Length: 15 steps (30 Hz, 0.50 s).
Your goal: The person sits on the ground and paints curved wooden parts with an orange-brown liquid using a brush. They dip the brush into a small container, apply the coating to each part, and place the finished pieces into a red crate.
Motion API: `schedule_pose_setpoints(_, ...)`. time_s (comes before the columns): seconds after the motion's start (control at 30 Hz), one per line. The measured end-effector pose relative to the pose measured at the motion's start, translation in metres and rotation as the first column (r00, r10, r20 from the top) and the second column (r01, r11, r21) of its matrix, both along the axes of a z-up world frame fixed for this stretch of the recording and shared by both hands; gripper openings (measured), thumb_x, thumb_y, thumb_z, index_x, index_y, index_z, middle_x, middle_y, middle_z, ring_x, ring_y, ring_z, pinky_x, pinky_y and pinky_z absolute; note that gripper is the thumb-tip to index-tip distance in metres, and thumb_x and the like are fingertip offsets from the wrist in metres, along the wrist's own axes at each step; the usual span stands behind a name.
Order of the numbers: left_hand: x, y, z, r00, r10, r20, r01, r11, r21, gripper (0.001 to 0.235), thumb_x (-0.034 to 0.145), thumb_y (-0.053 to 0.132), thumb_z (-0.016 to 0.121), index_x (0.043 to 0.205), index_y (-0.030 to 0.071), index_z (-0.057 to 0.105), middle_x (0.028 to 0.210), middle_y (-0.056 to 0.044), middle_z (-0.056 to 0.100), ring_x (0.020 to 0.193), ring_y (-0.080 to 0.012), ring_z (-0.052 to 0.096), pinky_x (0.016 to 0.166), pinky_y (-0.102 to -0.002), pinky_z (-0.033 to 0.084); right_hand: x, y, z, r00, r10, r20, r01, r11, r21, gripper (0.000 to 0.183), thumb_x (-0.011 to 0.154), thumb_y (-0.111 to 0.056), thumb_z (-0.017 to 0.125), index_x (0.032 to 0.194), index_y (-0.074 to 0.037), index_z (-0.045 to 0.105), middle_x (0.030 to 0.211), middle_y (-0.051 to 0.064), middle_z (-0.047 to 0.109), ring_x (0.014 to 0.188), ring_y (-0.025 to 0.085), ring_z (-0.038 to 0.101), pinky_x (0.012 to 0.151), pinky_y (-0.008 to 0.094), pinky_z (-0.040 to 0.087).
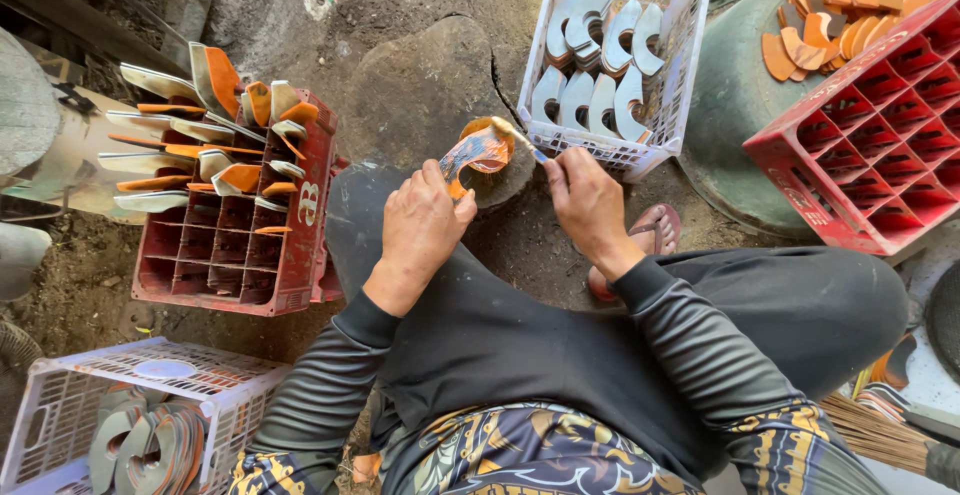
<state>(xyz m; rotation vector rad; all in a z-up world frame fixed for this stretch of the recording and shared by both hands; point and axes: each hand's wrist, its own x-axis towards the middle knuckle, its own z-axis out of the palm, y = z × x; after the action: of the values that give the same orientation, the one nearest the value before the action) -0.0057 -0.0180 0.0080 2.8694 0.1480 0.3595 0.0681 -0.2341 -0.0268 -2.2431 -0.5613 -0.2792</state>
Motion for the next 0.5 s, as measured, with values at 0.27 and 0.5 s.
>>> schedule_pose_setpoints(0.27, 0.003, 0.01, 0.006, 1.0, 0.006, 0.023, -0.005, 0.999, -0.04, 0.044, 0.087, 0.036, 0.077, 0.098, -0.001, 0.055, 0.088, -0.021, 0.068, 0.084, -0.0382, 0.069, 0.074, -0.047, 0.056, -0.02, 0.007, 0.006, 0.999, 0.052, -0.002, -0.052, 0.998, 0.047, 0.023, 0.106, -0.024, 0.061, 0.094, -0.005, 0.06, 0.084, 0.012, 0.06, 0.066, 0.033, 0.063, 0.059, 0.043, 0.048)
schedule_pose_setpoints(0.5, 0.008, 0.015, 0.013, 0.998, -0.003, 0.056, 0.006, 0.999, -0.051, 0.044, 0.086, 0.035, 0.077, 0.098, -0.001, 0.055, 0.091, -0.021, 0.069, 0.086, -0.0391, 0.07, 0.075, -0.047, 0.057, -0.01, -0.003, 0.006, 1.0, -0.001, 0.014, 0.0, 0.998, 0.071, 0.02, 0.106, -0.023, 0.062, 0.096, -0.005, 0.061, 0.089, 0.015, 0.063, 0.076, 0.038, 0.064, 0.065, 0.046, 0.049)
